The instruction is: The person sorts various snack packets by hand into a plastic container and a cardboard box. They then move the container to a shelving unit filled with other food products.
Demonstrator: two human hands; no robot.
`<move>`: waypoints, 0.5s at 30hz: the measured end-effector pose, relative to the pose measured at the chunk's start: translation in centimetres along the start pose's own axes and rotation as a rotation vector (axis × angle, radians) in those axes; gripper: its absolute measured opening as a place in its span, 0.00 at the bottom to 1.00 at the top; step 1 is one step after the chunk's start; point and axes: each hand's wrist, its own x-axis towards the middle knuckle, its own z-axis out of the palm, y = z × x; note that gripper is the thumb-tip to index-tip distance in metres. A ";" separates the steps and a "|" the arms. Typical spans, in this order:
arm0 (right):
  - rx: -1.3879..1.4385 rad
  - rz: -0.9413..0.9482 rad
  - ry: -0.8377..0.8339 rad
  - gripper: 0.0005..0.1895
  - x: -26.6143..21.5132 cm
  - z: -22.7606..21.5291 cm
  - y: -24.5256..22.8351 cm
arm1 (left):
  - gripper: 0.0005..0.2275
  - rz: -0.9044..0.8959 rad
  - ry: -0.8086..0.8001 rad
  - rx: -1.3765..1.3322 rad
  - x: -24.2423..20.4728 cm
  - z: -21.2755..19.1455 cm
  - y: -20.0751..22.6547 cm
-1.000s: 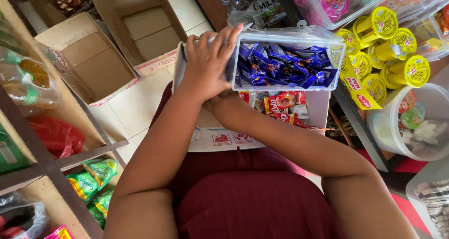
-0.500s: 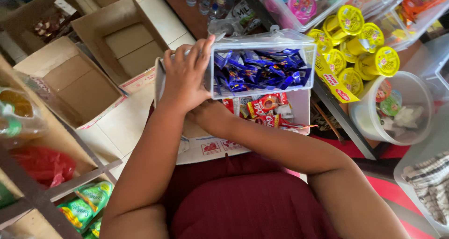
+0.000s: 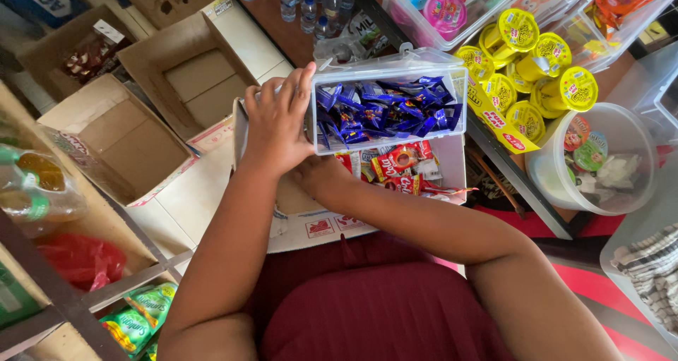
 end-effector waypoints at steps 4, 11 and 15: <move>-0.035 -0.012 -0.075 0.24 0.1 0.5 0.1 | 0.60 0.000 0.005 0.009 0.0 0.1 0.0; 0.178 -0.034 -0.066 0.13 -1.9 -8.5 -0.2 | 0.57 0.026 0.043 0.043 0.1 0.5 -0.3; 0.490 0.050 0.043 0.08 -5.9 -16.8 0.5 | 0.56 0.032 0.057 -0.006 0.0 0.3 -0.3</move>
